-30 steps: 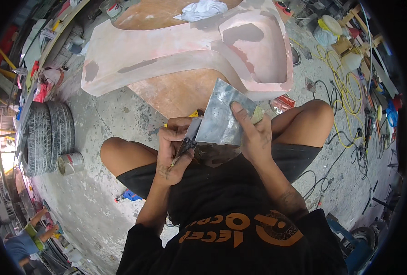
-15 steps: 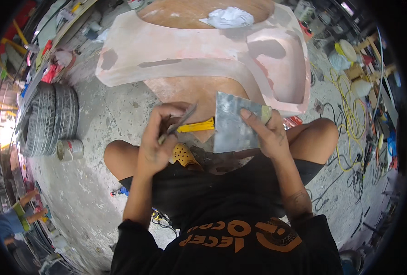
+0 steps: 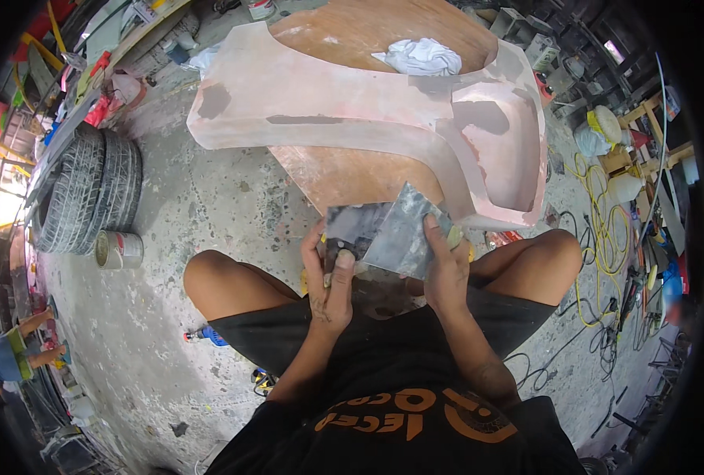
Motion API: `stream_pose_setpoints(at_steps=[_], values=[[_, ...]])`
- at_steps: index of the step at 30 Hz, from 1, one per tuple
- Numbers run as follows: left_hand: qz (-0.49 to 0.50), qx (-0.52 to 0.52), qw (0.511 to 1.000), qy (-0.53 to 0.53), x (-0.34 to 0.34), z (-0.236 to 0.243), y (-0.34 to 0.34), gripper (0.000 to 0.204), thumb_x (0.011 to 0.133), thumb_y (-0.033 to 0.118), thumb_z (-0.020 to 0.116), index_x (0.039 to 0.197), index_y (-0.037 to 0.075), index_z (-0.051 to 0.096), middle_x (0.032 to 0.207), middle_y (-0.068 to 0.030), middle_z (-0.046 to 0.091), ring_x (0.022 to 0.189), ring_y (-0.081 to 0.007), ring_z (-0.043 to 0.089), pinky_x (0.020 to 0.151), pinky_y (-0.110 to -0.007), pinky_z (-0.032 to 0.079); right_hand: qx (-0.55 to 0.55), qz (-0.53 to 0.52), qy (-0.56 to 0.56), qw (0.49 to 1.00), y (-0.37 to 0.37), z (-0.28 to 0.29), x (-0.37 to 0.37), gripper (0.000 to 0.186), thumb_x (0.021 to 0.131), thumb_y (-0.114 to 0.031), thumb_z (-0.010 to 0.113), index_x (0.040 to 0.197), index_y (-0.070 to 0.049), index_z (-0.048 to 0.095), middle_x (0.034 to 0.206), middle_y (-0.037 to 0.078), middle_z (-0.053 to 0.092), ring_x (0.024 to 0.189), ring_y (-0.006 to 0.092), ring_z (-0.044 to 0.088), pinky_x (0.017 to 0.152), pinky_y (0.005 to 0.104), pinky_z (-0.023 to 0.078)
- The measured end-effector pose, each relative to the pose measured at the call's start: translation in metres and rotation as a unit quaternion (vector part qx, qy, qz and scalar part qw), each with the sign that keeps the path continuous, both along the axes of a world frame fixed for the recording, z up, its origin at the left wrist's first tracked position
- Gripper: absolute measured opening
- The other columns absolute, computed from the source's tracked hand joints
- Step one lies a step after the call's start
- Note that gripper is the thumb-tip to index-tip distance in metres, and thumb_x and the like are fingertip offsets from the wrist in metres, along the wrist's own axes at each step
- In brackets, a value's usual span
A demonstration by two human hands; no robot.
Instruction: Sand down a large curved automotive body panel using multiple pieces of sandpaper and applying a white compound.
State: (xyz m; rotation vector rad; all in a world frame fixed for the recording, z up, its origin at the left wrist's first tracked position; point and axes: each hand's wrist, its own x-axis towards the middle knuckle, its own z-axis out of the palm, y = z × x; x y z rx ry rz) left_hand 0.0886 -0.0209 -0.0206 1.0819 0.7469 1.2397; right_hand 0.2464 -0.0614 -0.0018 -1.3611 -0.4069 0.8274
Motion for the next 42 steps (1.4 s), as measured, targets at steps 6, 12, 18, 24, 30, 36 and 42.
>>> stream_pose_setpoints(at_steps=[6, 12, 18, 24, 30, 36, 42], values=[[-0.024, 0.106, 0.986, 0.126, -0.011, -0.007, 0.011, 0.055, 0.094, 0.004, 0.066, 0.141, -0.004, 0.039, 0.126, -0.0154, 0.057, 0.110, -0.0204, 0.059, 0.095, -0.031, 0.047, -0.051, 0.050, -0.119, 0.990, 0.001, 0.019, 0.002, 0.030, 0.096, -0.028, 0.067, 0.082, -0.001, 0.065, 0.068, 0.001, 0.058, 0.060, 0.0105, 0.055, 0.059, 0.0259, 0.047], [-0.084, 0.094, 0.972, 0.197, -0.017, 0.011, 0.020, 0.043, 0.092, 0.008, 0.070, 0.129, -0.006, 0.053, 0.107, -0.0132, 0.068, 0.095, -0.0178, 0.064, 0.087, -0.030, 0.050, -0.058, 0.064, -0.262, 0.961, 0.004, 0.003, 0.017, 0.041, 0.094, -0.026, 0.070, 0.064, -0.001, 0.058, 0.052, -0.001, 0.045, 0.049, 0.0091, 0.042, 0.049, 0.0288, 0.036], [-0.160, 0.093, 0.957, 0.223, -0.029, -0.014, 0.024, 0.046, 0.092, 0.010, 0.071, 0.131, -0.006, 0.053, 0.106, -0.0141, 0.069, 0.095, -0.0189, 0.065, 0.085, -0.031, 0.051, -0.075, 0.175, -0.284, 0.940, 0.011, 0.033, 0.012, 0.028, 0.096, -0.018, 0.067, 0.077, 0.002, 0.063, 0.054, 0.002, 0.049, 0.052, 0.0082, 0.040, 0.049, 0.0296, 0.034], [-0.221, 0.070, 0.950, 0.207, -0.037, -0.021, 0.029, 0.053, 0.090, 0.016, 0.075, 0.134, -0.004, 0.053, 0.110, -0.0152, 0.069, 0.097, -0.0217, 0.067, 0.087, -0.034, 0.051, -0.034, 0.220, -0.292, 0.930, 0.020, 0.025, 0.009, 0.024, 0.097, -0.017, 0.065, 0.085, 0.004, 0.065, 0.056, 0.004, 0.052, 0.052, 0.0074, 0.041, 0.049, 0.0291, 0.037], [-0.329, -0.003, 0.885, 0.330, -0.040, -0.005, 0.038, 0.058, 0.089, 0.016, 0.076, 0.139, 0.001, 0.050, 0.113, -0.0168, 0.069, 0.100, -0.0239, 0.066, 0.089, -0.033, 0.050, -0.117, 0.256, -0.271, 0.921, 0.013, 0.027, 0.018, 0.022, 0.096, -0.017, 0.066, 0.092, 0.005, 0.066, 0.063, 0.009, 0.058, 0.060, 0.0096, 0.048, 0.056, 0.0296, 0.043], [-0.251, 0.034, 0.931, 0.262, -0.071, -0.031, 0.044, 0.043, 0.091, 0.004, 0.068, 0.130, 0.000, 0.052, 0.119, -0.0146, 0.061, 0.100, -0.0198, 0.060, 0.087, -0.033, 0.049, -0.108, 0.251, -0.082, 0.958, 0.006, -0.001, 0.041, 0.027, 0.098, -0.025, 0.064, 0.094, 0.002, 0.069, 0.073, 0.000, 0.064, 0.067, 0.0050, 0.055, 0.059, 0.0268, 0.046], [-0.068, 0.216, 0.876, 0.427, -0.039, 0.017, 0.035, 0.042, 0.075, -0.013, 0.060, 0.115, 0.003, 0.055, 0.117, -0.0154, 0.060, 0.106, -0.0306, 0.058, 0.090, -0.040, 0.047, 0.034, 0.127, 0.021, 0.991, 0.007, -0.050, 0.045, 0.029, 0.100, -0.026, 0.062, 0.109, 0.001, 0.067, 0.086, 0.000, 0.068, 0.073, 0.0072, 0.062, 0.057, 0.0248, 0.049]])
